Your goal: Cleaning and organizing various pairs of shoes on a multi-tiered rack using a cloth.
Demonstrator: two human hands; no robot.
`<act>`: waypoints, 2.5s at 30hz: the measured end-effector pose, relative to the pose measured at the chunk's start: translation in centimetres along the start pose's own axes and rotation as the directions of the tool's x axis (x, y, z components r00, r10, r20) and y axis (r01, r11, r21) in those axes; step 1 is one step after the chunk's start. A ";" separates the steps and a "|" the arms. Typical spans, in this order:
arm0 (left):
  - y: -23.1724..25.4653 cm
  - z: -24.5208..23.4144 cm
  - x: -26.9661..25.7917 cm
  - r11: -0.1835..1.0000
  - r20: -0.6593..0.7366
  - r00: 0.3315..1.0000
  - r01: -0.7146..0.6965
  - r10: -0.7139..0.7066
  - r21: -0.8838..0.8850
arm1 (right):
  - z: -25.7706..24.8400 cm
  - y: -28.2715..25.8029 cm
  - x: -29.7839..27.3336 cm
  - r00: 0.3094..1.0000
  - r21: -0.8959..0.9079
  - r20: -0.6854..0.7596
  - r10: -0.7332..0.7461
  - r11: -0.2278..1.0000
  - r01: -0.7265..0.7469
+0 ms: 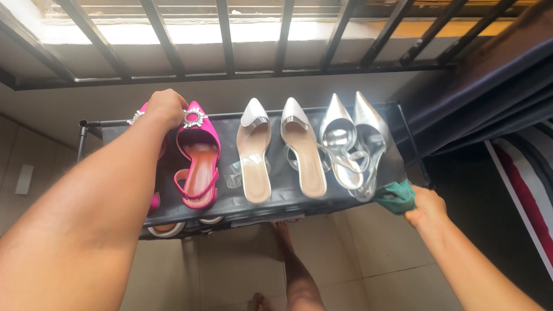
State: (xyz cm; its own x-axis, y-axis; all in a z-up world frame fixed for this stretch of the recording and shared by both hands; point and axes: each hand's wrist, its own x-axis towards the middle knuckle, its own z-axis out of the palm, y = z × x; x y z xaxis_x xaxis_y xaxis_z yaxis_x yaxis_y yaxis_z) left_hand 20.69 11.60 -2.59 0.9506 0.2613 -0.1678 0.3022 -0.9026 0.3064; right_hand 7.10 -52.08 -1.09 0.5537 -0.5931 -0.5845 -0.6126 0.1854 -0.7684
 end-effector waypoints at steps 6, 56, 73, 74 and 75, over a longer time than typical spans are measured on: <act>-1.2 0.3 0.0 0.993 0.015 0.994 -0.106 0.105 0.045 | -0.6 0.5 1.6 0.995 -0.031 0.100 0.005 1.000 -0.002; 2.7 -2.0 9.7 0.997 0.008 0.997 -0.081 0.081 -0.017 | 6.9 -4.4 7.1 0.993 0.344 -0.077 0.087 0.937 -0.055; 3.1 -3.7 15.2 0.999 0.099 0.995 0.012 -0.009 -0.033 | 10.3 -5.3 13.0 0.991 0.294 -0.035 0.126 0.949 -0.111; 3.2 -4.0 15.4 0.999 0.115 0.993 0.019 -0.015 -0.029 | 10.3 -5.1 13.6 0.989 0.310 -0.042 0.141 0.943 -0.121; 3.1 -4.1 15.0 0.999 0.138 0.990 0.028 -0.024 -0.026 | 9.9 -4.5 14.0 0.986 0.320 -0.052 0.160 0.938 -0.136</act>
State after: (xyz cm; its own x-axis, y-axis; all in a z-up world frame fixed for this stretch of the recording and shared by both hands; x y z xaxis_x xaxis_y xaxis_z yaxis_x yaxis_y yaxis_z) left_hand 36.18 14.13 -0.27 0.9240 0.2332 -0.3030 0.3304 -0.8858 0.3258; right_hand 23.22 -53.44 -8.36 0.4183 -0.5957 -0.6857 -0.4688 0.5050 -0.7247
